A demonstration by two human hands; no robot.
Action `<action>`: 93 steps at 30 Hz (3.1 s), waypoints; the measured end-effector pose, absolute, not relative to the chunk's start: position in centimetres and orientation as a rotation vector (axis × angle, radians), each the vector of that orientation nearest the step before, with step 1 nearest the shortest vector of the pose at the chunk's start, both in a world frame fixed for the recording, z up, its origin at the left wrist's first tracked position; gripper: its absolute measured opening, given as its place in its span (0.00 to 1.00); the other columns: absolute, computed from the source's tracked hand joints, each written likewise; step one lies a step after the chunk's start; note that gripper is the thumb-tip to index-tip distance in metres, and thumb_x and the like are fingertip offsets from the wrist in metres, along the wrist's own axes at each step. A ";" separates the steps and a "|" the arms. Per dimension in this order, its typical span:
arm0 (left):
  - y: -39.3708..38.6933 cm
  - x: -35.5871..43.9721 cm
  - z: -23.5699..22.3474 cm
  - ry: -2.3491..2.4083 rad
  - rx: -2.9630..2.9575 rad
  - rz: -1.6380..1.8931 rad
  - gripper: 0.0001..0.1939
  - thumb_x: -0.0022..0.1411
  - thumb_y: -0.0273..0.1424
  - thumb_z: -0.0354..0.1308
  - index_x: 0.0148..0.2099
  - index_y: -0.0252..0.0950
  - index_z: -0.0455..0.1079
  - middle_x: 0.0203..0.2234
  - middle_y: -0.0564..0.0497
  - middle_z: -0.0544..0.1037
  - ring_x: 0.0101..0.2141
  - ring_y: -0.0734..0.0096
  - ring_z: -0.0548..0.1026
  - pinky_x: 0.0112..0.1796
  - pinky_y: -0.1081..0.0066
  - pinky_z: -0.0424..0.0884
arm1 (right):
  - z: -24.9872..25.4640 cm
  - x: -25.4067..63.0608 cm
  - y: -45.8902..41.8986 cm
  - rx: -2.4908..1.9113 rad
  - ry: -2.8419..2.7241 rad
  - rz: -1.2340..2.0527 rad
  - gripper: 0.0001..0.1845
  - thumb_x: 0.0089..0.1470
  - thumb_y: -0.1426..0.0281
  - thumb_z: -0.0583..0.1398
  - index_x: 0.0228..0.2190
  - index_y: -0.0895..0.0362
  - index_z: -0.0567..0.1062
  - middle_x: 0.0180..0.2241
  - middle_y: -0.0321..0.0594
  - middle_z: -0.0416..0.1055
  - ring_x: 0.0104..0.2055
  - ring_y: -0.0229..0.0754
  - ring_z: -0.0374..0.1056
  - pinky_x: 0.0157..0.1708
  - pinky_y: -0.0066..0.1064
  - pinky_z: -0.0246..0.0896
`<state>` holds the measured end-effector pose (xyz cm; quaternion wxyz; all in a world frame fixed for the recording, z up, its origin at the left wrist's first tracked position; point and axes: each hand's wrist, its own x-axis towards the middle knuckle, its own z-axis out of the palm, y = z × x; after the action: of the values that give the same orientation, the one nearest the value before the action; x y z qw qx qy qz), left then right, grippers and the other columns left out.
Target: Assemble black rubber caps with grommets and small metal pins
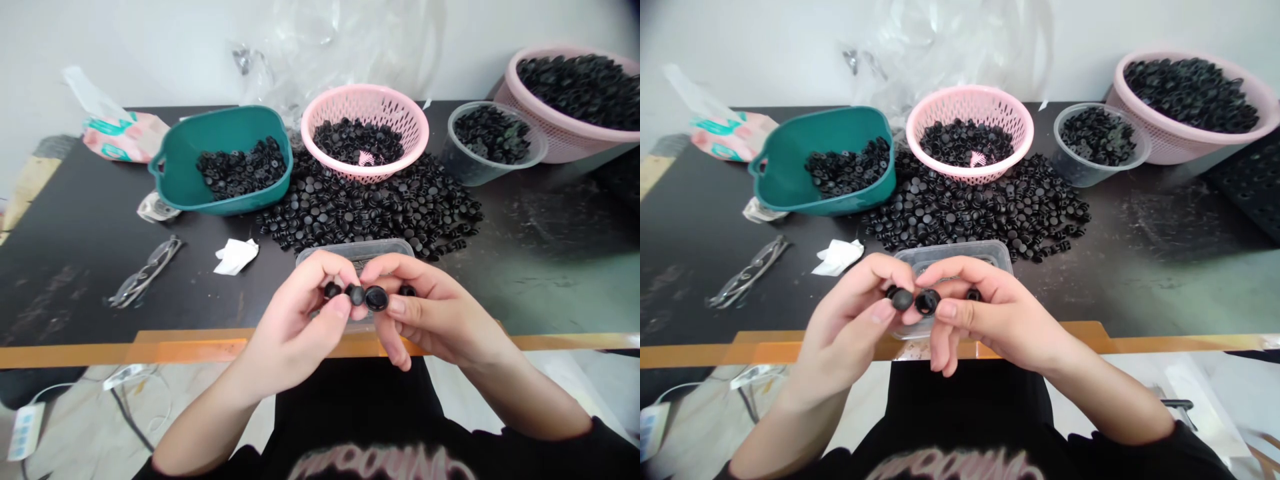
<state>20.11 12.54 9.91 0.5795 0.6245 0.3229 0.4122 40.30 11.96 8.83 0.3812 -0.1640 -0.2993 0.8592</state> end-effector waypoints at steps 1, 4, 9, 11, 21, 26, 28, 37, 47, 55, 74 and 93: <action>12.6 20.2 9.6 0.713 1.384 0.962 0.04 0.75 0.33 0.52 0.46 0.43 0.67 0.31 0.55 0.73 0.30 0.75 0.70 0.29 0.74 0.68 | 8.9 40.3 11.9 -0.411 -0.757 2.194 0.11 0.68 0.75 0.60 0.49 0.51 0.77 0.34 0.35 0.80 0.30 0.32 0.79 0.30 0.19 0.75; 12.5 20.4 8.8 0.637 1.262 0.969 0.04 0.75 0.35 0.54 0.46 0.42 0.69 0.30 0.54 0.73 0.30 0.74 0.70 0.30 0.73 0.69 | 8.9 40.3 11.9 -0.429 -0.763 2.176 0.10 0.68 0.74 0.60 0.47 0.50 0.78 0.38 0.36 0.80 0.30 0.31 0.79 0.30 0.19 0.75; 12.0 20.9 8.6 0.674 1.238 0.991 0.04 0.74 0.34 0.55 0.45 0.42 0.69 0.31 0.53 0.74 0.31 0.73 0.73 0.30 0.73 0.70 | 8.6 40.4 11.6 -0.477 -0.754 2.147 0.07 0.67 0.71 0.62 0.45 0.51 0.78 0.35 0.36 0.79 0.29 0.33 0.78 0.29 0.21 0.75; 11.8 21.1 8.7 0.695 1.281 1.019 0.04 0.74 0.33 0.55 0.46 0.42 0.70 0.32 0.53 0.75 0.33 0.73 0.73 0.32 0.73 0.72 | 8.4 40.3 11.4 -0.482 -0.758 2.128 0.07 0.68 0.70 0.61 0.46 0.52 0.78 0.33 0.36 0.79 0.29 0.33 0.78 0.30 0.22 0.75; 11.5 20.8 8.2 0.815 1.437 1.152 0.06 0.69 0.30 0.60 0.40 0.40 0.65 0.28 0.55 0.70 0.30 0.75 0.71 0.31 0.76 0.70 | 7.6 39.9 11.1 -0.510 -0.674 2.126 0.08 0.67 0.68 0.62 0.46 0.53 0.79 0.34 0.37 0.77 0.29 0.33 0.76 0.30 0.23 0.75; 11.3 21.0 8.2 0.937 1.447 1.105 0.07 0.67 0.33 0.64 0.39 0.40 0.68 0.28 0.55 0.71 0.27 0.76 0.70 0.29 0.74 0.68 | 7.3 39.8 11.3 -0.442 -0.614 2.185 0.09 0.69 0.68 0.59 0.46 0.54 0.79 0.30 0.36 0.77 0.30 0.32 0.75 0.32 0.21 0.72; 11.2 21.1 8.3 0.979 1.470 1.116 0.06 0.67 0.32 0.64 0.38 0.40 0.70 0.28 0.56 0.72 0.26 0.76 0.70 0.29 0.74 0.68 | 7.4 39.7 11.3 -0.457 -0.599 2.181 0.08 0.69 0.68 0.60 0.45 0.55 0.79 0.29 0.35 0.76 0.29 0.31 0.74 0.31 0.21 0.71; 11.3 21.3 8.2 1.062 1.842 1.230 0.04 0.69 0.28 0.61 0.39 0.41 0.73 0.25 0.56 0.73 0.26 0.74 0.70 0.28 0.71 0.68 | 7.4 39.6 11.2 -0.553 -0.666 2.102 0.08 0.67 0.67 0.61 0.46 0.54 0.78 0.29 0.34 0.74 0.27 0.32 0.72 0.31 0.23 0.71; 11.4 21.1 8.6 1.034 2.120 1.119 0.05 0.67 0.26 0.61 0.43 0.41 0.74 0.28 0.55 0.75 0.28 0.72 0.71 0.31 0.70 0.68 | 8.0 40.0 10.4 -0.710 -1.030 1.800 0.07 0.69 0.69 0.60 0.48 0.51 0.75 0.29 0.31 0.73 0.29 0.33 0.72 0.35 0.25 0.72; 10.7 21.6 8.1 0.933 1.222 1.011 0.05 0.68 0.32 0.64 0.45 0.42 0.73 0.27 0.58 0.65 0.28 0.77 0.74 0.32 0.76 0.75 | 8.3 40.2 10.1 -1.022 -1.604 1.208 0.15 0.69 0.74 0.59 0.52 0.44 0.75 0.40 0.34 0.75 0.38 0.35 0.72 0.46 0.29 0.71; 10.4 21.0 8.2 0.855 1.535 1.152 0.14 0.71 0.25 0.59 0.52 0.46 0.78 0.31 0.53 0.74 0.31 0.74 0.71 0.32 0.72 0.68 | 8.2 39.5 9.7 -0.843 -1.203 1.687 0.07 0.69 0.68 0.60 0.46 0.48 0.77 0.27 0.29 0.73 0.28 0.31 0.70 0.32 0.23 0.71; 9.0 23.4 7.8 0.410 0.644 1.056 0.13 0.77 0.31 0.50 0.54 0.41 0.74 0.25 0.56 0.58 0.27 0.80 0.59 0.31 0.79 0.64 | 8.1 39.2 9.1 -0.890 -1.163 1.575 0.09 0.67 0.66 0.62 0.48 0.43 0.78 0.27 0.28 0.69 0.24 0.28 0.66 0.28 0.19 0.66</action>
<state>23.39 9.03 7.78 0.7952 0.2996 0.1907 0.4914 39.24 9.14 8.11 0.4753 -0.3642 -0.4757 0.6443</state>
